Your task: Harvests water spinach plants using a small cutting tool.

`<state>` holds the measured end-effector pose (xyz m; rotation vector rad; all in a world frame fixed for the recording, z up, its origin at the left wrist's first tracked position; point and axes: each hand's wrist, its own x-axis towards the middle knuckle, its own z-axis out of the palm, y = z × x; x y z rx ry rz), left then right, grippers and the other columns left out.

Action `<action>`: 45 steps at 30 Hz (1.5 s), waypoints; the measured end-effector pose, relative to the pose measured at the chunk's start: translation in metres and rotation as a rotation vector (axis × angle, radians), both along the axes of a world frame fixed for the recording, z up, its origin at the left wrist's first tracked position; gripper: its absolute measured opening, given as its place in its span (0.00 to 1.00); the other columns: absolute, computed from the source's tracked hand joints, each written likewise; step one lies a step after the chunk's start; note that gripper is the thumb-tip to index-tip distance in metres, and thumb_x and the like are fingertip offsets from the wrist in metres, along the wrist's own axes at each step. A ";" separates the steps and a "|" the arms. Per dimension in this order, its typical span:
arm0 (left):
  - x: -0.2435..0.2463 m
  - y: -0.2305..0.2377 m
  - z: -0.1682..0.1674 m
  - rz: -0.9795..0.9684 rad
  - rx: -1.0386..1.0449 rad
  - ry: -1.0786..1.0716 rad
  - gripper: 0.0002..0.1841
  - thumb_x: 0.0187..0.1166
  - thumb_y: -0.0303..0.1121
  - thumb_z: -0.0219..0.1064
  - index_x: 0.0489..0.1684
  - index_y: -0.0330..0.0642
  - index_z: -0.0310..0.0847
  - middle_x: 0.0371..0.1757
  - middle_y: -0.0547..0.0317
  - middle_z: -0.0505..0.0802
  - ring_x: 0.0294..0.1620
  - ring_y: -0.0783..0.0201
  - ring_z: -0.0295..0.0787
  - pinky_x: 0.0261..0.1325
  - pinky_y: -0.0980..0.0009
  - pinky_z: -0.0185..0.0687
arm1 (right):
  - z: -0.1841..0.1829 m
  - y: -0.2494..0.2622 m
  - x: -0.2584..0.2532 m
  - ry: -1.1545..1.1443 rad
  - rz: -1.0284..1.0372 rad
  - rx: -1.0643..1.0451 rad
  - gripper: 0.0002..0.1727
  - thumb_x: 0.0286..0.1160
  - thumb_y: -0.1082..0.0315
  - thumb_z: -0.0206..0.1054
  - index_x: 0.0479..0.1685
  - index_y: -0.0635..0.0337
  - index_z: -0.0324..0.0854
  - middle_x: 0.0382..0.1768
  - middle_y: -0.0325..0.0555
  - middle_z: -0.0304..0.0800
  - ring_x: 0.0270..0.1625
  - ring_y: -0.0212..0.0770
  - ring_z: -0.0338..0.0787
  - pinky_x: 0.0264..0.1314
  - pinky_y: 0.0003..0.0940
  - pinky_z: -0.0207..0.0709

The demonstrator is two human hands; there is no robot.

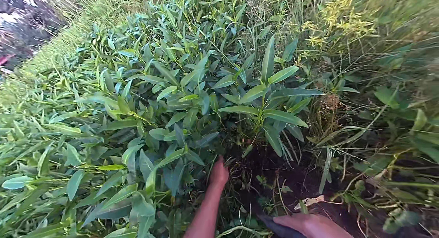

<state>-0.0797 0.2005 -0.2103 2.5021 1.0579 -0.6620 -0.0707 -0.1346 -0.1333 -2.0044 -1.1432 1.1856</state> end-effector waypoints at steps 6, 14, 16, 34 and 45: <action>0.001 0.026 -0.011 -0.004 -0.258 0.155 0.29 0.88 0.43 0.64 0.82 0.34 0.71 0.78 0.35 0.81 0.81 0.43 0.76 0.84 0.45 0.67 | -0.012 -0.010 -0.009 0.068 -0.088 0.047 0.29 0.78 0.57 0.71 0.81 0.42 0.79 0.65 0.54 0.92 0.65 0.59 0.91 0.69 0.66 0.80; 0.005 0.001 0.001 -0.119 -0.225 0.285 0.23 0.89 0.42 0.61 0.71 0.32 0.80 0.70 0.34 0.86 0.75 0.41 0.81 0.78 0.41 0.71 | -0.016 -0.017 -0.016 0.105 -0.122 0.036 0.29 0.79 0.58 0.71 0.81 0.41 0.78 0.66 0.55 0.91 0.67 0.59 0.90 0.70 0.66 0.79; 0.004 -0.006 0.013 -0.111 -0.197 0.244 0.21 0.90 0.40 0.60 0.68 0.31 0.81 0.68 0.33 0.87 0.73 0.41 0.82 0.78 0.43 0.72 | -0.018 -0.021 -0.018 0.115 -0.142 0.044 0.29 0.78 0.58 0.71 0.81 0.42 0.79 0.66 0.55 0.91 0.66 0.60 0.91 0.69 0.67 0.79; 0.025 -0.005 -0.021 0.036 0.008 0.123 0.31 0.87 0.44 0.63 0.84 0.36 0.68 0.77 0.38 0.83 0.79 0.44 0.80 0.81 0.44 0.73 | -0.027 -0.020 -0.025 0.157 -0.191 0.070 0.29 0.77 0.59 0.72 0.80 0.42 0.79 0.66 0.53 0.91 0.67 0.59 0.91 0.70 0.67 0.79; 0.036 -0.003 -0.037 0.144 -0.166 0.222 0.33 0.83 0.48 0.68 0.76 0.28 0.74 0.77 0.33 0.82 0.80 0.43 0.77 0.81 0.45 0.70 | -0.029 -0.021 -0.029 0.193 -0.214 0.062 0.29 0.77 0.58 0.72 0.81 0.42 0.78 0.68 0.53 0.90 0.68 0.58 0.90 0.71 0.66 0.78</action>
